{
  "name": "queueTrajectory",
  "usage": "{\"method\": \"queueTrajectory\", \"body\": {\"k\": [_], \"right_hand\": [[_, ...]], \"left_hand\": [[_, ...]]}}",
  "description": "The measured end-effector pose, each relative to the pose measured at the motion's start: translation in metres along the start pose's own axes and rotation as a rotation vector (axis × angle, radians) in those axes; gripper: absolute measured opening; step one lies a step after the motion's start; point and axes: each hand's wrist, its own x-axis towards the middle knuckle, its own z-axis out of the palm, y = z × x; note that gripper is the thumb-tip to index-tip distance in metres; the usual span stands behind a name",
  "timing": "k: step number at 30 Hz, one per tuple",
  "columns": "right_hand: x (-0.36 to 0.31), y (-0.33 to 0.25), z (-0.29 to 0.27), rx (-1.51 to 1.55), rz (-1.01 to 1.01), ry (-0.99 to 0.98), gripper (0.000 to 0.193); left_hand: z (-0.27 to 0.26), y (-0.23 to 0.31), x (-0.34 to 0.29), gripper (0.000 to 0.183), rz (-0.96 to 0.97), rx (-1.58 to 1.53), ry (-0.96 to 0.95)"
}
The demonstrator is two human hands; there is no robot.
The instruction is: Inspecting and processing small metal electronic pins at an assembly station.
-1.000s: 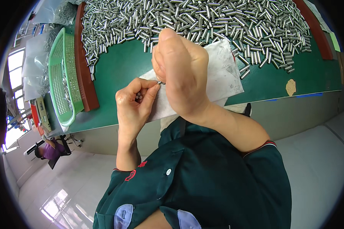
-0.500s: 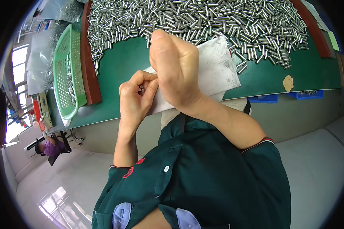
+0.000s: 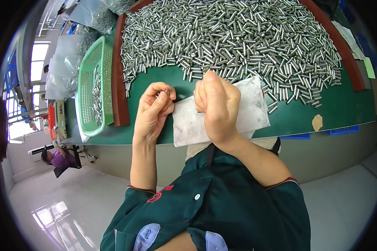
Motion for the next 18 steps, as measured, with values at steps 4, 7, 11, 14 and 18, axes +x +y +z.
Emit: {"method": "queueTrajectory", "body": {"k": [4, 7, 11, 14, 18], "right_hand": [[0.0012, -0.0002, 0.0004, -0.008, -0.004, 0.006, 0.037], [0.0018, -0.0009, 0.0001, -0.025, -0.001, -0.004, 0.037], [0.0016, -0.0023, 0.0016, -0.032, 0.017, 0.011, 0.038], [0.0023, -0.0029, 0.0012, -0.047, 0.014, 0.012, 0.038], [0.0018, -0.0033, 0.0022, -0.043, 0.025, 0.009, 0.037]], "left_hand": [[-0.0014, 0.0, 0.0033, 0.009, -0.009, -0.017, 0.0], [-0.0016, 0.0006, 0.0038, 0.01, -0.007, -0.046, 0.004], [-0.0036, 0.0039, 0.0041, 0.017, -0.059, -0.138, 0.006], [-0.0072, 0.0059, 0.0054, 0.023, -0.096, -0.181, 0.018], [-0.01, 0.0083, 0.0055, 0.026, -0.131, -0.251, 0.016]]}}
